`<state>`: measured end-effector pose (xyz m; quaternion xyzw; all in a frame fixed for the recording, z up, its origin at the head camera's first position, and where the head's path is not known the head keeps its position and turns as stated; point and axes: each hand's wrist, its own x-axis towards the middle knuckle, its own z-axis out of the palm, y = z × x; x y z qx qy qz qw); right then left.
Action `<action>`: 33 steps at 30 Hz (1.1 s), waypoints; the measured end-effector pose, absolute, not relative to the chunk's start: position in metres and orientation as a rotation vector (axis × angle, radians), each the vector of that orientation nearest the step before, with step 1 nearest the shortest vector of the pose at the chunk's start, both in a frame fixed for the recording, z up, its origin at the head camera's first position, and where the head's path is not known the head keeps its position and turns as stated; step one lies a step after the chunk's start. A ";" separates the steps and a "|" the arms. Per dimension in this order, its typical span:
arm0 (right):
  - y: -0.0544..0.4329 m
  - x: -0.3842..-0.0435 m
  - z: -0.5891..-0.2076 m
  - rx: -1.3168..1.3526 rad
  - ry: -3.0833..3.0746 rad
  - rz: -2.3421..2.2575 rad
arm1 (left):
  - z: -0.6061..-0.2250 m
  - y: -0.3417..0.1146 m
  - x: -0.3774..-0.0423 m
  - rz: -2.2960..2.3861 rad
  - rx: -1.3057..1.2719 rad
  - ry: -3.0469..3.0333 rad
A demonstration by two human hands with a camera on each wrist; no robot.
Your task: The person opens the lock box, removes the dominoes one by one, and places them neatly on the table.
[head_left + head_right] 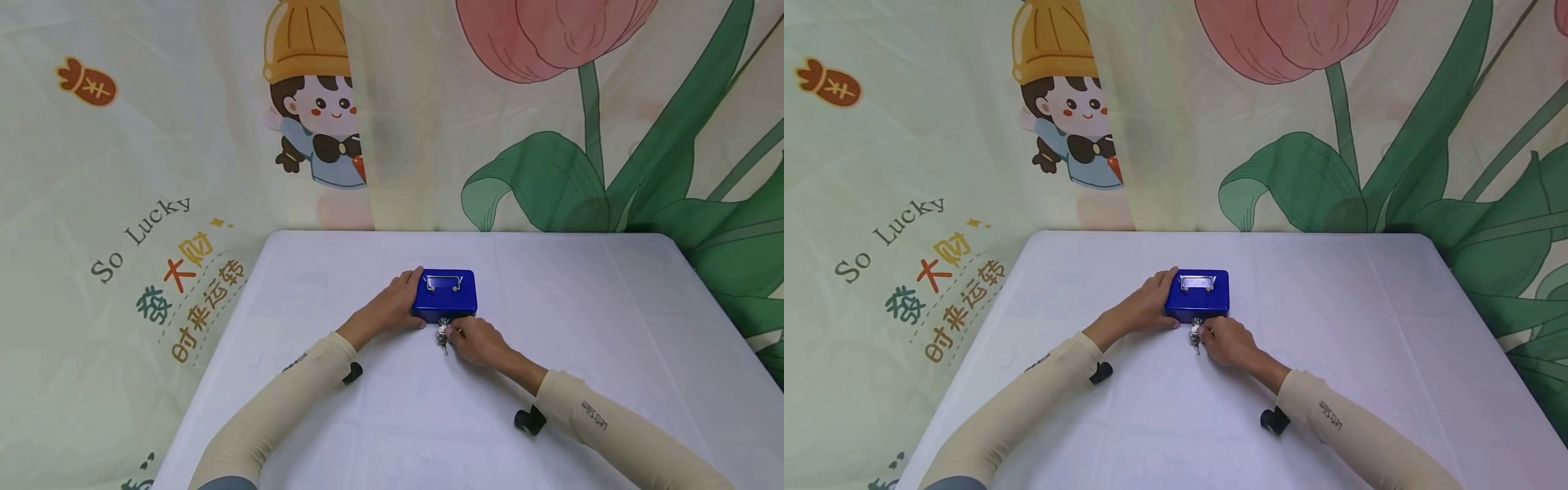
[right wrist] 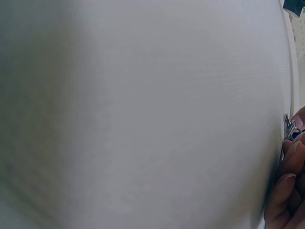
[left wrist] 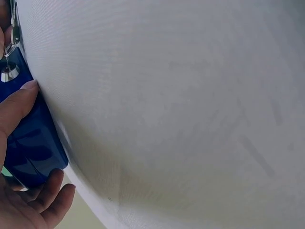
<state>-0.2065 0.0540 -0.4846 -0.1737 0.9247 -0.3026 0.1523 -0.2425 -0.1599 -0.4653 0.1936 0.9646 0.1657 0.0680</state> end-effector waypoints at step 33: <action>0.087 -0.224 -0.450 -0.581 2.733 -1.141 | -0.466 -0.159 -0.247 0.482 0.552 2.899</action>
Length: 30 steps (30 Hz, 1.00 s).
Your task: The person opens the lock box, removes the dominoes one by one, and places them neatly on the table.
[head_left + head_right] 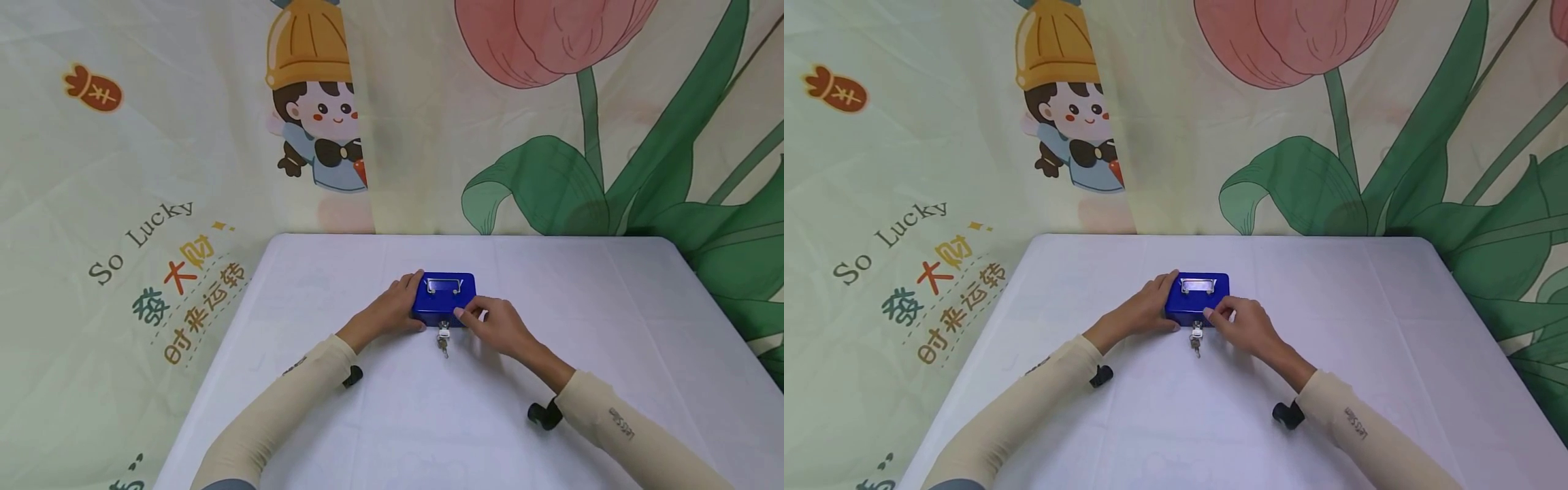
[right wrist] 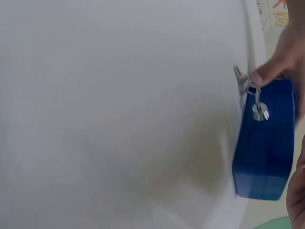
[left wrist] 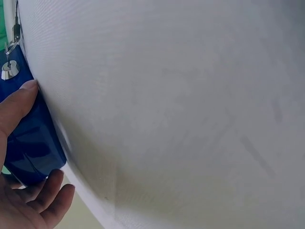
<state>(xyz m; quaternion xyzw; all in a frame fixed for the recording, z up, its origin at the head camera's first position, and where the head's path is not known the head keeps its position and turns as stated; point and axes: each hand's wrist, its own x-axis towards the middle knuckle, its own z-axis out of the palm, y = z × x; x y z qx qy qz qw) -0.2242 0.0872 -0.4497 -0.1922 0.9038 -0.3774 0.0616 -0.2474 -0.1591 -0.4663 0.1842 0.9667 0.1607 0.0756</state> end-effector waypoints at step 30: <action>0.097 -0.265 -0.462 -0.562 2.706 -0.866 | -0.468 -0.161 -0.246 0.548 0.560 2.887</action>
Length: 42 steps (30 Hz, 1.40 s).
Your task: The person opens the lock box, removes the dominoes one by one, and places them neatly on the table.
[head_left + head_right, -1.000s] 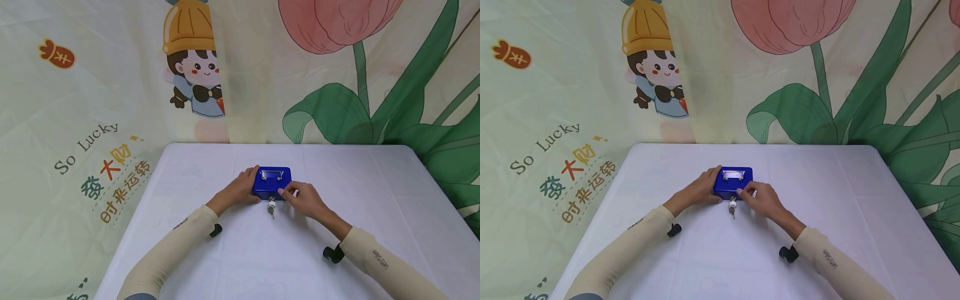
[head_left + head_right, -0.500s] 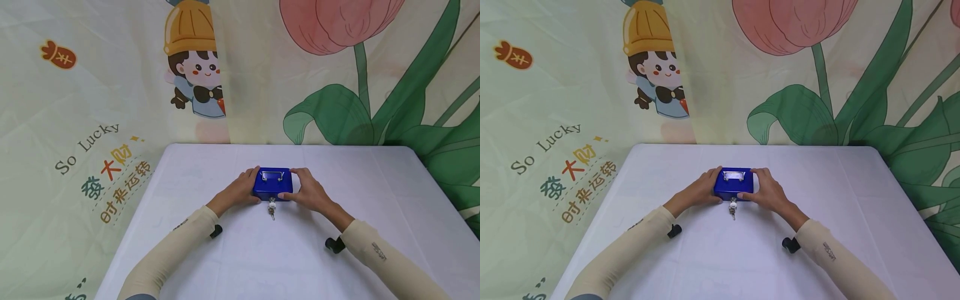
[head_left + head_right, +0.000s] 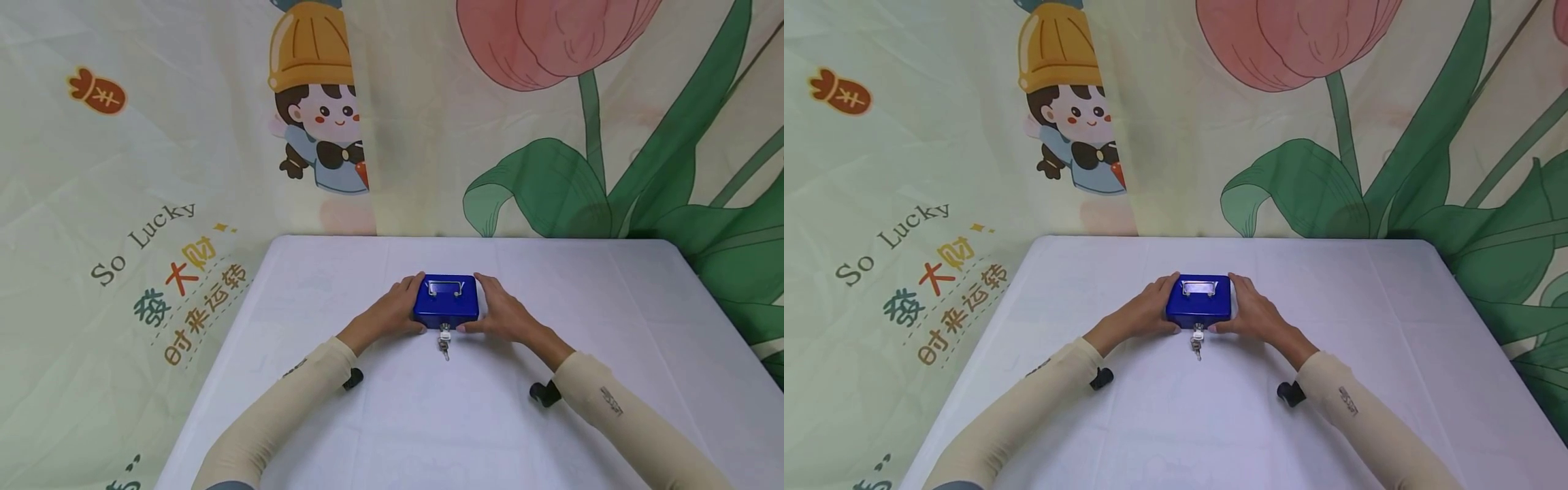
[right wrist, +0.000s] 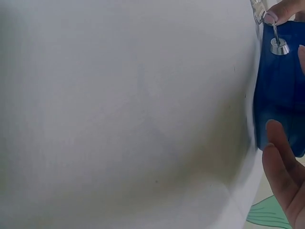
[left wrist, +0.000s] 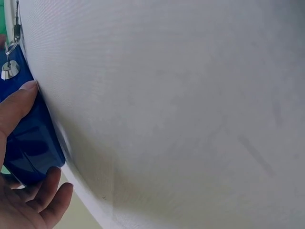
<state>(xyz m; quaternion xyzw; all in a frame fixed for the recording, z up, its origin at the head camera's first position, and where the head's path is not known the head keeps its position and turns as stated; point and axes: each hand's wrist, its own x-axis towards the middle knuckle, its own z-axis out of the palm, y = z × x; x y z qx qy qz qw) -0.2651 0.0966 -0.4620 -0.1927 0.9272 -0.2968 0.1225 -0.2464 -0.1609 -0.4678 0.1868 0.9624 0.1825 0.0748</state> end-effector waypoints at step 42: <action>0.095 -0.266 -0.464 -0.572 2.700 -0.861 | -0.466 -0.167 -0.240 0.625 0.585 2.801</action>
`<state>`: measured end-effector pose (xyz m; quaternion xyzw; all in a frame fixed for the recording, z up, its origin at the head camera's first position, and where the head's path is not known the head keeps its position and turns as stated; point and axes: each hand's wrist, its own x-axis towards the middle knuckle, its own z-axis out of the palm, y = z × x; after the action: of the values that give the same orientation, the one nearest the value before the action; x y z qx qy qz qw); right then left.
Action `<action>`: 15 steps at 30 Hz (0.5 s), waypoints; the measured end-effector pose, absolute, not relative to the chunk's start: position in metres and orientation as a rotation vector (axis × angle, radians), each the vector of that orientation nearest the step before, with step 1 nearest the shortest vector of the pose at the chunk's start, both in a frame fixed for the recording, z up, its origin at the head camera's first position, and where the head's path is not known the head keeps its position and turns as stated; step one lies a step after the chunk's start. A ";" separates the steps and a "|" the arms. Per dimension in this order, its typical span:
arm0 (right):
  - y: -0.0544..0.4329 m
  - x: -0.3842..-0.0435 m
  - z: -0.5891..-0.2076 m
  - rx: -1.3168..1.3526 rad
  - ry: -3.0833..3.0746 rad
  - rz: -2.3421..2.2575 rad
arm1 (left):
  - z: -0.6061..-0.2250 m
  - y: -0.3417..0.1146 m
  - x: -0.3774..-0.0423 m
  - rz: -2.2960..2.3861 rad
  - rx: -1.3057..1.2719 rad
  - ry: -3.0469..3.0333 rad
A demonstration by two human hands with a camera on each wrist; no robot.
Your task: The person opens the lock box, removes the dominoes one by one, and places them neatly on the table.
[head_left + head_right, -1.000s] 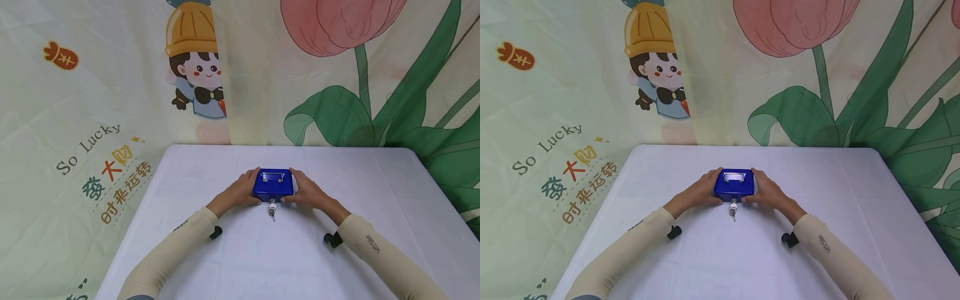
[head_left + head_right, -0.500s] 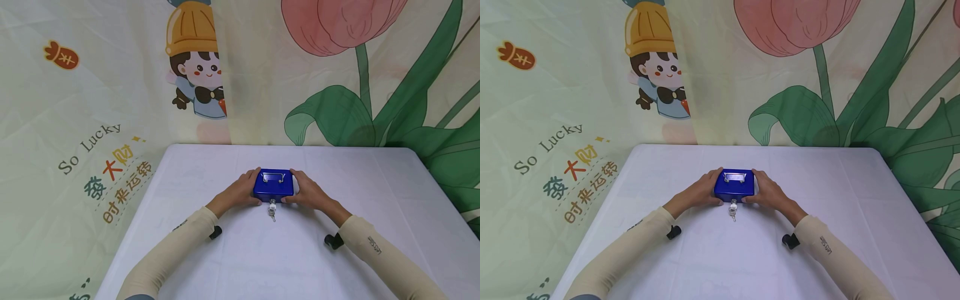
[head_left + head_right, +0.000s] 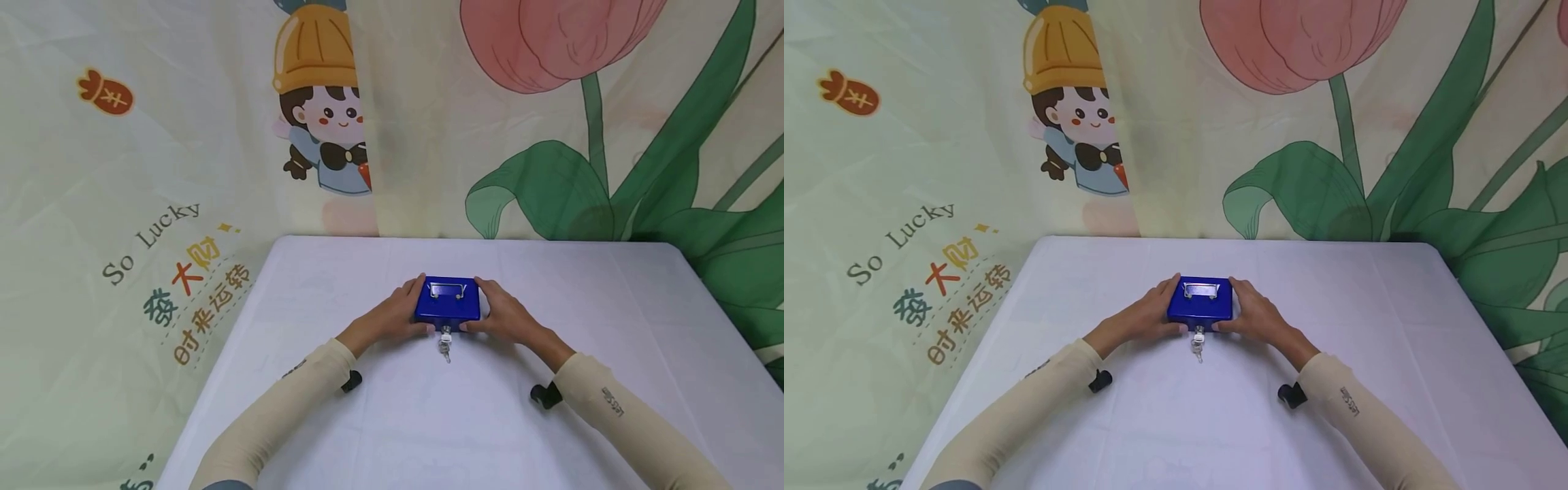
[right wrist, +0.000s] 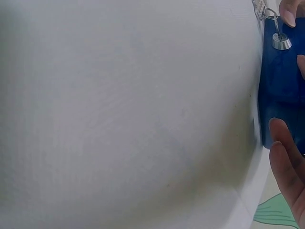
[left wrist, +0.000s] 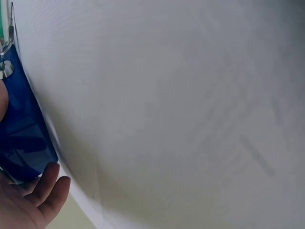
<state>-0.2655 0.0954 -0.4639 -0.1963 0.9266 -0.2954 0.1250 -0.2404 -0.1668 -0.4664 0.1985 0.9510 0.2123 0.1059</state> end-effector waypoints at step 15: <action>0.097 -0.266 -0.463 -0.584 2.722 -0.831 | -0.468 -0.170 -0.239 0.679 0.570 2.783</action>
<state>-0.2663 0.0970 -0.4626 -0.1995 0.9305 -0.2839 0.1178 -0.2392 -0.1699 -0.4679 0.1939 0.9470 0.2312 0.1104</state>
